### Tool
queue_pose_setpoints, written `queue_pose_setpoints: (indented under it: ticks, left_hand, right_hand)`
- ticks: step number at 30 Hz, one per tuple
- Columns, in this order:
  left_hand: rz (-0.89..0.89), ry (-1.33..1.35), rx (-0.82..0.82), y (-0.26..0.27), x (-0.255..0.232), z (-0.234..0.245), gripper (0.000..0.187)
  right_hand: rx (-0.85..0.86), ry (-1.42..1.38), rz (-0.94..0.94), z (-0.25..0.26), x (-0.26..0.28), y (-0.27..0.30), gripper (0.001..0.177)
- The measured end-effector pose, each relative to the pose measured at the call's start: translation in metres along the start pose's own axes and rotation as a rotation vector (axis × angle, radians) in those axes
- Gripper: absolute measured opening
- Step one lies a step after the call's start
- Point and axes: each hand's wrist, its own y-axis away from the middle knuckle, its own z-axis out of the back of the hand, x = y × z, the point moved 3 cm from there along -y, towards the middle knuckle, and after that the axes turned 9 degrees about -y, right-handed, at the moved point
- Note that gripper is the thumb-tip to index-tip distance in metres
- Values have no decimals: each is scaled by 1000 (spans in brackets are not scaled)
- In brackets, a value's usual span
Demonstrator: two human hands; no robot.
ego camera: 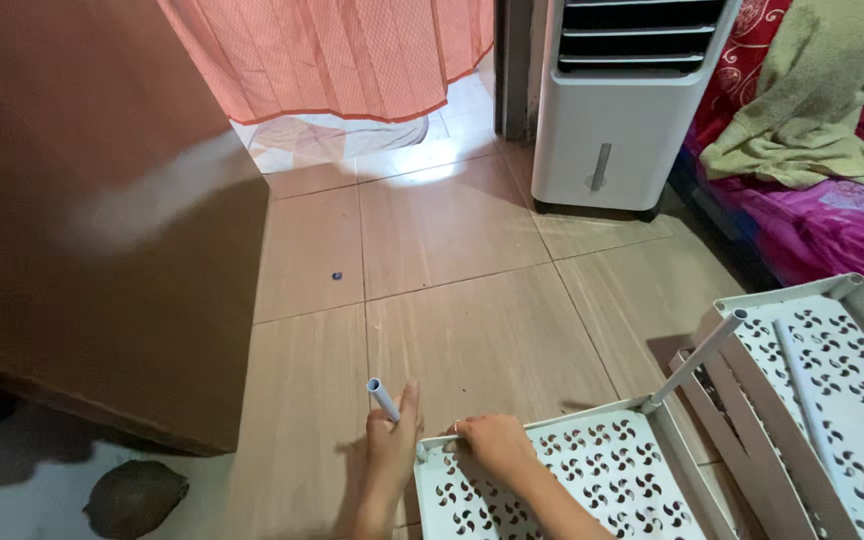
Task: The person assembles a three-tier white plastic storage rack by inserting vertical poles into the corners of perforated trays and stacking them. They secure the structure by adding additional poles and adjusting the alignment of each tier.
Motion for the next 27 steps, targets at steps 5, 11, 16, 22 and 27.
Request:
queue_pose_setpoints:
  ticks: [5,11,16,22,27]
  left_hand:
    - [48,-706,-128,26,25,35,39]
    - [97,-632,-420,35,110,15,47]
    - [222,-651,-373,56,131,-12,45]
    - [232,-636,-277,81,116,-14,43]
    - [256,-643,-278,93,140,-7,41]
  right_hand:
    - [-237,-247,215,59,23,57,44]
    - [-1069,-709,-106,175,-62,213,12]
    - [-1031,12,-769,247,-175,254,39]
    - [-584,59,-1032,229,-256,254,49]
    - [-732,56,-934,257,-238,253,46]
